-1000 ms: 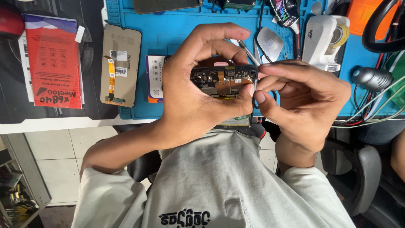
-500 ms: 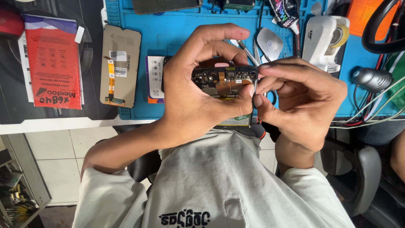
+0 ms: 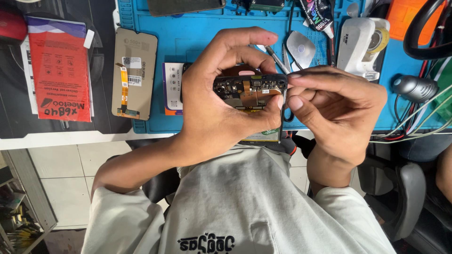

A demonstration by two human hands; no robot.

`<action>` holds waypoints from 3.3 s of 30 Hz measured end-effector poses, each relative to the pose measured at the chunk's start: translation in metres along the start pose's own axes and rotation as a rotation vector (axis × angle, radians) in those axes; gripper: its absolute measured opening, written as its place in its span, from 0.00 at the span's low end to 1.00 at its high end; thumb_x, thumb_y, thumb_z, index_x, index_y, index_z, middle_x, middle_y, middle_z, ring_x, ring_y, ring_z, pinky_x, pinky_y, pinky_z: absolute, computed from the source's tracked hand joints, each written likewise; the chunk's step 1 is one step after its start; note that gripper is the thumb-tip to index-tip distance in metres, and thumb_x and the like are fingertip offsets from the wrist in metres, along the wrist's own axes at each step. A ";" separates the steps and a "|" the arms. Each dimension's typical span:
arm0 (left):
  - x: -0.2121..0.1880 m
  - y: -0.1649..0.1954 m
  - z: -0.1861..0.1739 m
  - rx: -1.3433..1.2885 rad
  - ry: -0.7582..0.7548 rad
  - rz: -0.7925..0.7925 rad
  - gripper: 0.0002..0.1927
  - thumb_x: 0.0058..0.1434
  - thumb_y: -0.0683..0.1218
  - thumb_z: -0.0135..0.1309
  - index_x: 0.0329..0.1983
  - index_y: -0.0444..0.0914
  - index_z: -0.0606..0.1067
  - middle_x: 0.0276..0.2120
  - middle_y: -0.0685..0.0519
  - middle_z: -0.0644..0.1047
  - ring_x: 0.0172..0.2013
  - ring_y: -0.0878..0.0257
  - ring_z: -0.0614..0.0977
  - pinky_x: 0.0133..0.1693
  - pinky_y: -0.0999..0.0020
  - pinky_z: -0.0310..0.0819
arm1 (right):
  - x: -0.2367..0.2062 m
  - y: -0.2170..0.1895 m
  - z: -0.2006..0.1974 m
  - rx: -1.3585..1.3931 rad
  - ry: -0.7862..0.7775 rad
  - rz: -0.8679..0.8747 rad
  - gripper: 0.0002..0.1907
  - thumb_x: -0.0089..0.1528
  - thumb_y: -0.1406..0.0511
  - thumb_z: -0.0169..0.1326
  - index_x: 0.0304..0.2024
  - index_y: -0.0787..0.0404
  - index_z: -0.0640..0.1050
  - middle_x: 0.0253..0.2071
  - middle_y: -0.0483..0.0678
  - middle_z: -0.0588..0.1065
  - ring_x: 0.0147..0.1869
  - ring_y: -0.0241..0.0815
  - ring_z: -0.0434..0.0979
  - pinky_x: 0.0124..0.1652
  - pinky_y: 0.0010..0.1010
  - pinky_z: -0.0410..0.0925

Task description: The person disassembles a smartphone at a repair bench. They hold the phone with the back cover removed, pry along the edges with a metal spudger, unscrew screws with a screwdriver, and separate the midframe from the phone body while handling the battery and internal components.

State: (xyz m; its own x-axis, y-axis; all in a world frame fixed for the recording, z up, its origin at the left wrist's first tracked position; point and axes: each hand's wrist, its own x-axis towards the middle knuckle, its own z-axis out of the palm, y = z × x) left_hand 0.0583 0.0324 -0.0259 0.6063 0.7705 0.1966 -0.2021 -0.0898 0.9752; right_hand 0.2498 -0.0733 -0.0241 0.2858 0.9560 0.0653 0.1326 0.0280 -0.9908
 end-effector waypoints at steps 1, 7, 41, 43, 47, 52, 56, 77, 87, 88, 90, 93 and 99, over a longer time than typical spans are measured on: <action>0.000 0.000 0.000 -0.004 -0.002 0.002 0.29 0.64 0.35 0.68 0.62 0.39 0.65 0.42 0.56 0.79 0.43 0.74 0.82 0.48 0.81 0.78 | 0.000 0.001 0.000 -0.006 -0.005 -0.006 0.13 0.64 0.79 0.63 0.51 0.72 0.80 0.47 0.58 0.80 0.46 0.36 0.81 0.46 0.19 0.74; 0.000 0.000 0.000 -0.020 -0.002 -0.007 0.29 0.64 0.35 0.68 0.62 0.39 0.65 0.43 0.56 0.79 0.43 0.74 0.82 0.49 0.80 0.78 | 0.000 -0.002 0.001 0.022 0.020 0.024 0.15 0.60 0.78 0.64 0.50 0.71 0.80 0.48 0.57 0.79 0.44 0.35 0.81 0.44 0.19 0.74; 0.002 -0.005 0.000 -0.002 0.023 0.008 0.29 0.64 0.36 0.68 0.62 0.39 0.66 0.43 0.55 0.79 0.44 0.73 0.82 0.50 0.80 0.79 | 0.002 0.011 -0.008 0.221 -0.070 0.022 0.15 0.63 0.79 0.60 0.53 0.76 0.77 0.52 0.61 0.77 0.49 0.42 0.82 0.48 0.25 0.78; 0.002 -0.006 0.001 -0.004 0.030 0.010 0.29 0.64 0.36 0.68 0.62 0.39 0.66 0.43 0.55 0.78 0.44 0.73 0.82 0.50 0.79 0.80 | 0.002 0.009 -0.004 0.223 -0.058 0.018 0.16 0.63 0.78 0.61 0.54 0.76 0.77 0.52 0.61 0.77 0.49 0.42 0.82 0.48 0.25 0.77; 0.000 -0.007 0.003 -0.019 0.040 -0.001 0.29 0.63 0.36 0.68 0.62 0.39 0.66 0.43 0.54 0.78 0.44 0.72 0.82 0.50 0.79 0.80 | 0.000 0.005 0.008 0.199 -0.023 -0.039 0.17 0.65 0.78 0.62 0.55 0.76 0.76 0.55 0.59 0.75 0.48 0.40 0.82 0.50 0.25 0.76; -0.003 -0.005 0.004 0.001 0.049 0.025 0.29 0.64 0.36 0.68 0.63 0.39 0.65 0.43 0.54 0.78 0.44 0.72 0.82 0.51 0.78 0.81 | -0.004 0.000 0.017 0.151 0.040 -0.044 0.18 0.63 0.79 0.62 0.56 0.76 0.77 0.52 0.59 0.75 0.47 0.40 0.81 0.50 0.24 0.75; -0.003 -0.004 0.005 -0.001 0.054 0.013 0.29 0.64 0.35 0.67 0.63 0.39 0.65 0.43 0.53 0.78 0.44 0.72 0.82 0.51 0.78 0.81 | -0.003 -0.002 0.017 0.119 0.051 -0.033 0.17 0.63 0.79 0.61 0.55 0.76 0.77 0.50 0.59 0.76 0.46 0.39 0.80 0.48 0.23 0.74; -0.021 -0.038 -0.044 -0.090 0.219 -0.194 0.30 0.62 0.32 0.65 0.66 0.35 0.69 0.44 0.49 0.79 0.43 0.68 0.83 0.47 0.75 0.84 | 0.020 0.047 -0.019 0.003 0.170 -0.015 0.12 0.74 0.76 0.57 0.60 0.74 0.76 0.48 0.56 0.79 0.46 0.40 0.83 0.46 0.27 0.79; -0.063 -0.047 -0.081 -0.128 0.432 -0.144 0.30 0.63 0.28 0.63 0.66 0.32 0.67 0.47 0.47 0.77 0.42 0.68 0.80 0.45 0.76 0.77 | 0.044 0.059 0.006 -0.573 -0.219 -0.105 0.12 0.65 0.76 0.61 0.50 0.65 0.82 0.44 0.52 0.81 0.48 0.41 0.83 0.45 0.28 0.76; -0.066 -0.046 -0.084 -0.151 0.453 -0.139 0.30 0.63 0.27 0.62 0.67 0.32 0.67 0.47 0.47 0.77 0.42 0.68 0.80 0.45 0.76 0.77 | 0.045 0.055 0.011 -0.574 -0.236 -0.107 0.11 0.65 0.76 0.61 0.50 0.65 0.82 0.44 0.52 0.81 0.48 0.42 0.83 0.45 0.28 0.76; -0.071 -0.043 -0.088 -0.179 0.488 -0.139 0.30 0.63 0.27 0.62 0.67 0.32 0.67 0.48 0.46 0.77 0.42 0.67 0.80 0.46 0.75 0.78 | 0.046 0.049 0.019 -0.575 -0.271 -0.117 0.11 0.65 0.76 0.62 0.50 0.65 0.82 0.43 0.52 0.80 0.47 0.42 0.83 0.43 0.28 0.77; -0.078 -0.040 -0.093 -0.187 0.508 -0.139 0.31 0.63 0.27 0.62 0.67 0.32 0.66 0.48 0.46 0.77 0.42 0.67 0.80 0.47 0.74 0.79 | 0.049 0.049 0.040 -0.544 -0.353 -0.138 0.08 0.64 0.75 0.62 0.46 0.64 0.83 0.43 0.50 0.81 0.45 0.43 0.82 0.39 0.30 0.75; -0.079 -0.038 -0.091 -0.090 0.483 -0.103 0.32 0.63 0.27 0.63 0.67 0.32 0.65 0.48 0.47 0.77 0.43 0.68 0.80 0.47 0.75 0.77 | 0.041 0.059 0.083 -0.858 -0.349 -0.325 0.22 0.49 0.63 0.73 0.42 0.66 0.83 0.39 0.52 0.79 0.42 0.55 0.77 0.38 0.41 0.71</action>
State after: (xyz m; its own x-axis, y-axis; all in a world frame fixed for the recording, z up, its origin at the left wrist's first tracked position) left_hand -0.0516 0.0325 -0.0877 0.2060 0.9785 0.0098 -0.2388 0.0406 0.9702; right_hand 0.1907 -0.0082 -0.0893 -0.1644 0.9759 0.1438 0.8395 0.2149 -0.4990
